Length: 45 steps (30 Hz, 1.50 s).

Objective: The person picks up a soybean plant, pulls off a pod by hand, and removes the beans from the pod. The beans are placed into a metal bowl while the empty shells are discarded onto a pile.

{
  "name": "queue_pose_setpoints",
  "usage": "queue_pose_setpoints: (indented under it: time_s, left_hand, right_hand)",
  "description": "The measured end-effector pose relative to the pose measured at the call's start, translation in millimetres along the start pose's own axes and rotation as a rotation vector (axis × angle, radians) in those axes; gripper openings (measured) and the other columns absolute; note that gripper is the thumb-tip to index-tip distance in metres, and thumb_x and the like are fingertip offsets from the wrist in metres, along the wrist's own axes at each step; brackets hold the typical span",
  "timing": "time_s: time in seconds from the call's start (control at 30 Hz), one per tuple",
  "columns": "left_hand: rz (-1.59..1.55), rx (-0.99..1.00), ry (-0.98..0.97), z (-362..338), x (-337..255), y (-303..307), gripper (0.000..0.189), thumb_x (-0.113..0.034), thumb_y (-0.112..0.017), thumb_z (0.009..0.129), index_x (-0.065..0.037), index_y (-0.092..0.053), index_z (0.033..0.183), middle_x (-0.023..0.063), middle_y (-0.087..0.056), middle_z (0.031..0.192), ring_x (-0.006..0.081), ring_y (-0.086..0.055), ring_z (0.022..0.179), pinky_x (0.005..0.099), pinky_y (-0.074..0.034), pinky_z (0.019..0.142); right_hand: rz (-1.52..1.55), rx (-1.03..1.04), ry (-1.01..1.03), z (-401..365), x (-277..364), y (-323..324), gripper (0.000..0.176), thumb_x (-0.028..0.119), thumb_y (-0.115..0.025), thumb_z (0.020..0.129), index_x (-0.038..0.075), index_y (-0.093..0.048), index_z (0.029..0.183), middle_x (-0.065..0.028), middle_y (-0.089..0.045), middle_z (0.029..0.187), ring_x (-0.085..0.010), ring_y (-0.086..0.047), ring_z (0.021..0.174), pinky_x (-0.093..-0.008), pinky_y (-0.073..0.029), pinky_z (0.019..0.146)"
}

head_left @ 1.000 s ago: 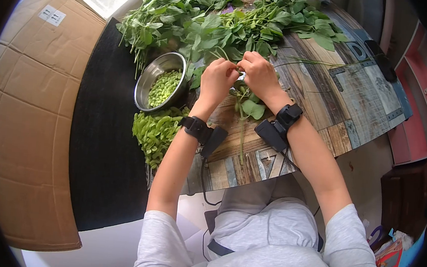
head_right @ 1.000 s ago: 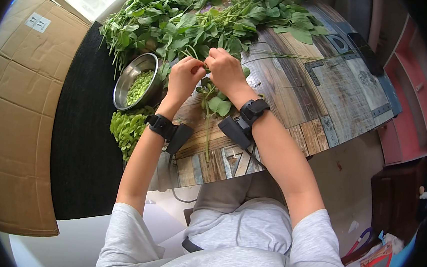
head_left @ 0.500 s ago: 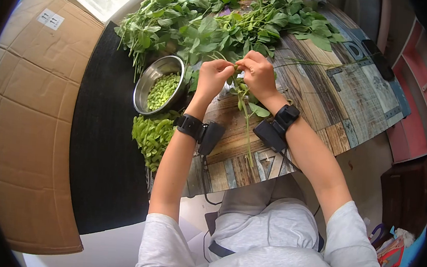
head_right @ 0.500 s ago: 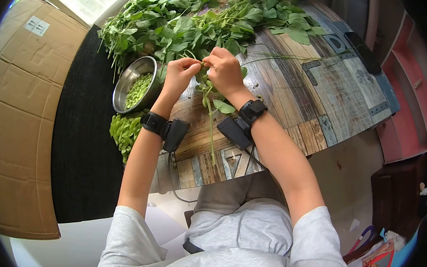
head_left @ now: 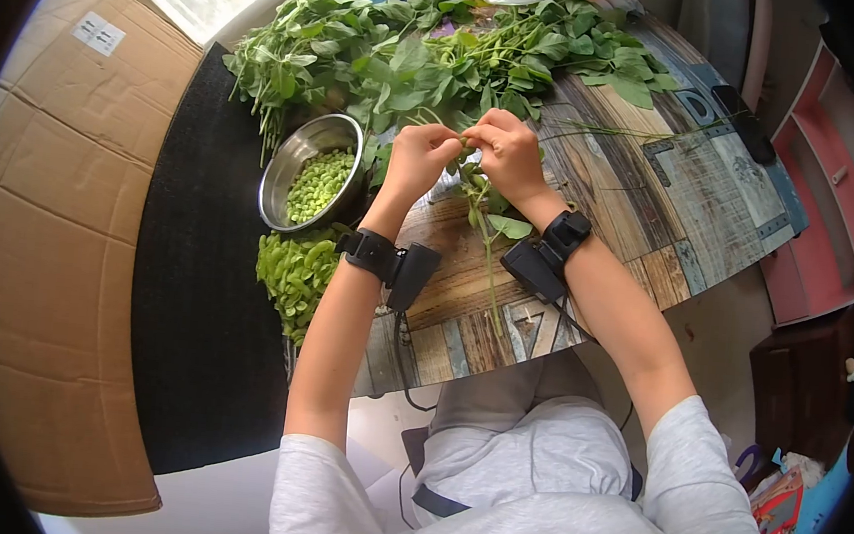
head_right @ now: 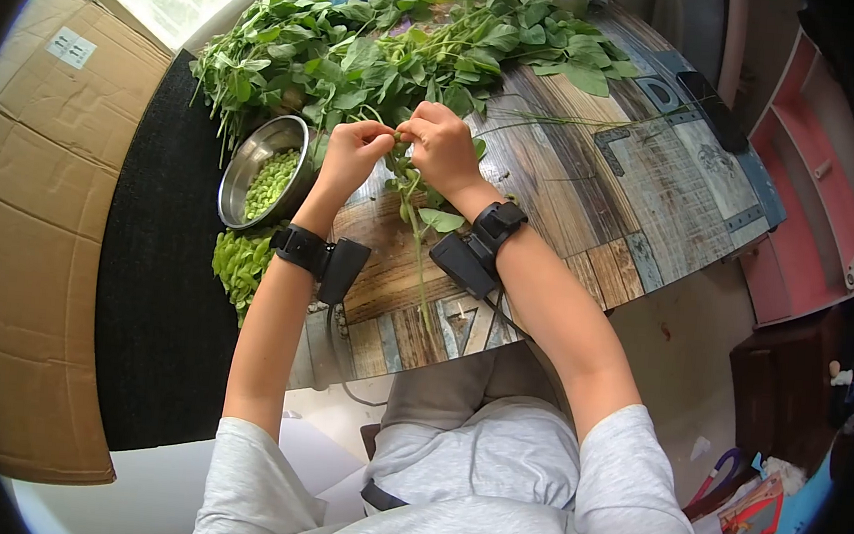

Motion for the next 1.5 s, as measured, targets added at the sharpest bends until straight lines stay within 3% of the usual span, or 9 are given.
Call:
queue_pose_setpoints:
  time_s: [0.47, 0.53, 0.57, 0.8, 0.93, 1.03, 1.17, 1.27, 1.5]
  left_hand:
    - [-0.136, 0.016, 0.102, 3.3, 3.3, -4.3, 0.016, -0.010, -0.059, 0.077, 0.004, -0.065, 0.082, 0.0001, -0.056, 0.061, 0.0044, -0.043, 0.054, 0.0218, -0.033, 0.049]
    - [0.197, -0.094, -0.090, 1.7, -6.5, -2.9, 0.018, -0.011, -0.058, 0.076, 0.002, -0.066, 0.085, 0.0089, -0.059, 0.062, 0.0117, -0.048, 0.051, 0.0258, -0.039, 0.052]
    - [0.289, -0.111, -0.115, -0.1, -9.2, -3.0, 0.019, -0.013, -0.058, 0.075, -0.002, -0.067, 0.087, 0.0147, -0.060, 0.068, 0.0226, -0.056, 0.057, 0.0318, -0.045, 0.059]
    - [0.622, -0.074, -0.225, -2.9, -17.9, -9.0, 0.018, -0.015, -0.058, 0.074, -0.003, -0.067, 0.083, 0.0126, -0.059, 0.071, 0.0293, -0.057, 0.068, 0.0382, -0.045, 0.062]
    - [0.391, -0.074, -0.273, 2.0, -2.1, -7.8, 0.017, -0.014, -0.056, 0.076, -0.001, -0.065, 0.083, 0.0107, -0.057, 0.064, 0.0235, -0.055, 0.059, 0.0345, -0.043, 0.056]
    - [0.167, -0.012, -0.141, 2.0, 2.4, -3.7, 0.017, -0.010, -0.053, 0.078, 0.003, -0.063, 0.081, 0.0028, -0.050, 0.056, 0.0078, -0.043, 0.052, 0.0256, -0.034, 0.047]
    - [0.045, 0.085, -0.029, 4.1, 14.1, -0.1, 0.018, -0.011, -0.052, 0.082, 0.004, -0.063, 0.081, -0.0042, -0.049, 0.060, 0.0031, -0.040, 0.056, 0.0225, -0.031, 0.047]
    - [-0.295, 0.142, 0.065, 3.5, 24.0, -4.7, 0.019, -0.010, -0.052, 0.084, 0.004, -0.064, 0.083, -0.0046, -0.052, 0.063, 0.0031, -0.042, 0.058, 0.0214, -0.032, 0.049]
    - [-0.086, 0.083, -0.018, 4.5, 27.3, 1.6, 0.020, -0.011, -0.053, 0.083, 0.004, -0.066, 0.089, 0.0017, -0.062, 0.070, 0.0052, -0.050, 0.061, 0.0204, -0.040, 0.055]
  right_hand:
    - [-0.022, 0.002, 0.018, -0.7, -3.2, -1.7, 0.007, -0.001, -0.061, 0.067, 0.003, -0.064, 0.071, -0.0075, -0.054, 0.071, -0.0252, -0.056, 0.071, -0.0351, -0.046, 0.060]
    - [-0.052, -0.014, -0.034, 0.4, -3.8, -3.5, 0.007, -0.001, -0.061, 0.067, 0.003, -0.065, 0.072, -0.0076, -0.054, 0.071, -0.0251, -0.056, 0.071, -0.0353, -0.046, 0.061]
    - [-0.097, 0.002, -0.029, 0.5, -3.6, -4.8, 0.007, 0.000, -0.061, 0.068, 0.004, -0.064, 0.072, -0.0070, -0.054, 0.072, -0.0246, -0.055, 0.072, -0.0353, -0.046, 0.062]
    - [-0.206, 0.050, 0.077, 1.4, -0.7, -2.6, 0.009, -0.003, -0.058, 0.066, 0.003, -0.062, 0.070, -0.0062, -0.052, 0.073, -0.0238, -0.054, 0.074, -0.0346, -0.046, 0.065]
    - [-0.157, 0.022, 0.056, 0.2, -0.5, -1.4, 0.008, -0.004, -0.057, 0.066, 0.003, -0.061, 0.068, -0.0064, -0.052, 0.072, -0.0242, -0.054, 0.074, -0.0348, -0.046, 0.064]
    - [-0.076, -0.015, 0.035, 0.5, -0.6, -3.3, 0.008, -0.004, -0.058, 0.065, 0.003, -0.061, 0.068, -0.0066, -0.052, 0.071, -0.0246, -0.055, 0.072, -0.0351, -0.046, 0.063]
    - [0.047, -0.054, -0.048, -0.8, -1.5, -8.6, 0.008, -0.003, -0.060, 0.067, 0.002, -0.064, 0.070, -0.0070, -0.055, 0.069, -0.0244, -0.056, 0.067, -0.0339, -0.046, 0.059]
    - [0.159, -0.058, -0.142, -0.4, 5.1, -8.4, 0.007, -0.002, -0.062, 0.069, 0.003, -0.066, 0.073, -0.0070, -0.056, 0.069, -0.0230, -0.057, 0.064, -0.0315, -0.046, 0.057]
    - [0.365, -0.076, -0.329, -1.4, -5.6, -16.2, 0.011, -0.003, -0.063, 0.071, 0.004, -0.068, 0.078, -0.0042, -0.056, 0.079, -0.0154, -0.056, 0.068, -0.0271, -0.045, 0.059]
Point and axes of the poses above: each hand's wrist, its own z-axis towards the middle knuckle, its own y-axis out of the back of the hand, x = y × z, the point moved 2 cm from there along z, towards the middle knuckle
